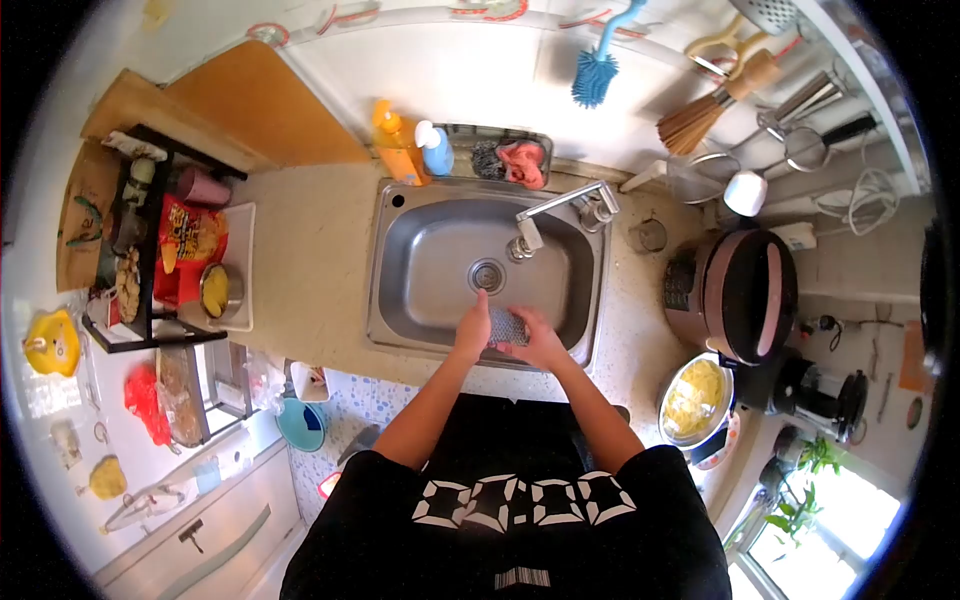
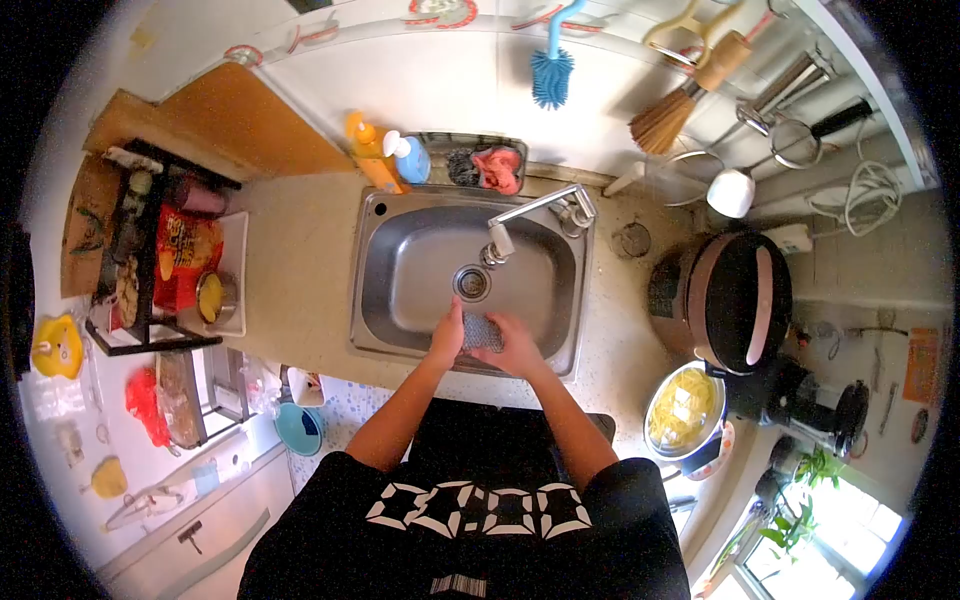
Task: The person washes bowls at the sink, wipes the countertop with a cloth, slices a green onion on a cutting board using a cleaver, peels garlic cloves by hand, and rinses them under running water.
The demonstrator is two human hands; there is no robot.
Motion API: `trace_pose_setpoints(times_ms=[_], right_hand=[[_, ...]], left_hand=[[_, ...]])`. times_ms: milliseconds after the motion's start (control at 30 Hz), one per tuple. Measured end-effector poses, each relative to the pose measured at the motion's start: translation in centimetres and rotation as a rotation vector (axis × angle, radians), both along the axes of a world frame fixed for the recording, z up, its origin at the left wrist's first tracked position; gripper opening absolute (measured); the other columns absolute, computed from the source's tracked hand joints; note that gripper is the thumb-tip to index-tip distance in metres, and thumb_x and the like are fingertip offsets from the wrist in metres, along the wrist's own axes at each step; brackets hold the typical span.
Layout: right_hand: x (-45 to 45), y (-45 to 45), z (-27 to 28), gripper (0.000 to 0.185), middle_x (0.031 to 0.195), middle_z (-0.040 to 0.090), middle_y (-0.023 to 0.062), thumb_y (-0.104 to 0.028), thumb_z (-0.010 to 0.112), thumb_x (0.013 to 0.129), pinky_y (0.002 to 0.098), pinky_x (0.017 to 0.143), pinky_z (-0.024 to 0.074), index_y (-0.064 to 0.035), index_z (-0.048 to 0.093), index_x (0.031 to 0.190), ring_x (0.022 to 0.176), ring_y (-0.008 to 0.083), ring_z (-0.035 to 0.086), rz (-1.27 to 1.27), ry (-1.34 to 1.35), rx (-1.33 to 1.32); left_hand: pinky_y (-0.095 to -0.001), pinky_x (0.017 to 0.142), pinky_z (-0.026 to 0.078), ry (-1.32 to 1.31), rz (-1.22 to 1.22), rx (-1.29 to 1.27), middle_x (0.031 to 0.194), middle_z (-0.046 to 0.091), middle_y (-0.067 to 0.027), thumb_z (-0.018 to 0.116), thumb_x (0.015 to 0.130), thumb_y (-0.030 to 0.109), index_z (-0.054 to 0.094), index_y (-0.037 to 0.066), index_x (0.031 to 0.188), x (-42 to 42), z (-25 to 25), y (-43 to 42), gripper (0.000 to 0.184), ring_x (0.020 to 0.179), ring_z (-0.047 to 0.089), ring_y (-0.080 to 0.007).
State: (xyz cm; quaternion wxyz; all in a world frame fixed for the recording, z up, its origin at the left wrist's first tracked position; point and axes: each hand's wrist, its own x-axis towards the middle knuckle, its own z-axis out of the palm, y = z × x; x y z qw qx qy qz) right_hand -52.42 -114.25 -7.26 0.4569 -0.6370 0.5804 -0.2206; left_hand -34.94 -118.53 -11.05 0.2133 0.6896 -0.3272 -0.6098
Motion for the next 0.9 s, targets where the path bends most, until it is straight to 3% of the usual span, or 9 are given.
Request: trace_pose_setpoints(times_ms=[167,300,333,367,433,500,533,733,900], right_hand=[[-0.7,3.6,0.7,0.084,0.131,0.061,0.0222,-0.038,0.089,0.075,0.0437,0.104,0.0486,-0.0047,0.051,0.143,0.122,0.0386,0.060,-0.156,-0.038,0.001],[-1.6,6.8,-1.9,0.057,0.126,0.066,0.0178,-0.022,0.077,0.091,0.0357,0.098,0.0514,-0.0024,0.053,0.139,0.115,0.0233,0.065,-0.451,-0.355,0.188],[-1.9,7.4,-2.3,0.042,0.119,0.069,0.0146,-0.015,0.069,0.097,0.0327,0.094,0.0524,-0.0001,0.056,0.134,0.109,0.0171,0.066,-0.477,-0.302,0.102],[-2.6,8.3,-2.5,0.039,0.106,0.071,0.0116,-0.018,0.069,0.097,0.0336,0.086,0.0542,0.0014,0.058,0.130,0.099,0.0180,0.068,-0.529,-0.214,0.126],[-3.4,9.7,-1.9,0.041,0.106,0.074,0.0131,-0.025,0.068,0.096,0.0382,0.088,0.0537,0.0011,0.061,0.126,0.098,0.0248,0.071,-0.689,-0.221,0.225],[-4.1,11.5,-1.3,0.037,0.102,0.074,0.0106,-0.025,0.067,0.097,0.0355,0.081,0.0541,0.0016,0.062,0.122,0.093,0.0198,0.070,-0.817,-0.391,0.257],[-4.5,12.4,-1.4,0.036,0.100,0.073,0.0096,-0.025,0.067,0.097,0.0346,0.079,0.0540,0.0016,0.063,0.121,0.092,0.0184,0.069,-0.862,-0.454,0.280],[-5.9,17.7,0.6,0.028,0.106,0.071,0.0079,-0.023,0.066,0.098,0.0345,0.076,0.0552,-0.0022,0.065,0.117,0.092,0.0203,0.068,-1.069,-0.985,0.299],[-6.1,22.2,1.4,0.026,0.106,0.071,0.0092,-0.020,0.064,0.098,0.0362,0.078,0.0556,-0.0026,0.064,0.117,0.092,0.0223,0.069,-1.190,-1.222,0.255]], left_hand=[[-0.0377,0.051,0.054,-0.031,-0.153,0.016,0.073,0.065,-0.0166,0.024,0.101,0.074,0.065,-0.004,0.089,-1.4,1.0,0.4,0.089,0.060,0.068,-0.0268],[-0.0330,0.053,0.053,0.032,-0.389,0.055,0.074,0.066,-0.0112,0.039,0.101,0.067,0.067,0.000,0.091,-1.6,-1.6,1.1,0.074,0.062,0.068,-0.0209],[-0.0320,0.055,0.053,0.115,-0.417,0.093,0.078,0.068,-0.0096,0.046,0.100,0.063,0.068,0.001,0.096,-1.6,-1.5,1.2,0.066,0.065,0.068,-0.0190],[-0.0310,0.058,0.054,0.198,-0.449,0.136,0.081,0.069,-0.0080,0.053,0.099,0.058,0.069,0.002,0.100,-1.7,-1.4,1.4,0.058,0.068,0.068,-0.0170],[-0.0285,0.062,0.054,0.298,-0.488,0.190,0.091,0.070,-0.0054,0.064,0.097,0.047,0.068,0.005,0.111,-2.3,0.2,2.3,0.044,0.076,0.068,-0.0141],[-0.0256,0.066,0.054,0.337,-0.489,0.187,0.103,0.070,-0.0035,0.072,0.095,0.033,0.065,0.007,0.122,-3.2,2.9,3.1,0.038,0.084,0.068,-0.0121],[-0.0304,0.079,0.057,0.426,-0.500,0.254,0.114,0.070,-0.0033,0.074,0.094,0.020,0.061,0.006,0.130,-3.4,2.1,3.2,0.041,0.098,0.068,-0.0142],[-0.0371,0.095,0.055,0.592,-0.539,0.301,0.118,0.069,-0.0063,0.069,0.097,0.013,0.060,0.004,0.131,-5.6,3.0,6.0,0.036,0.108,0.066,-0.0182],[-0.0365,0.094,0.054,0.647,-0.589,0.347,0.119,0.068,-0.0074,0.068,0.097,0.014,0.060,0.004,0.131,-7.7,5.3,9.6,0.036,0.109,0.066,-0.0193]])
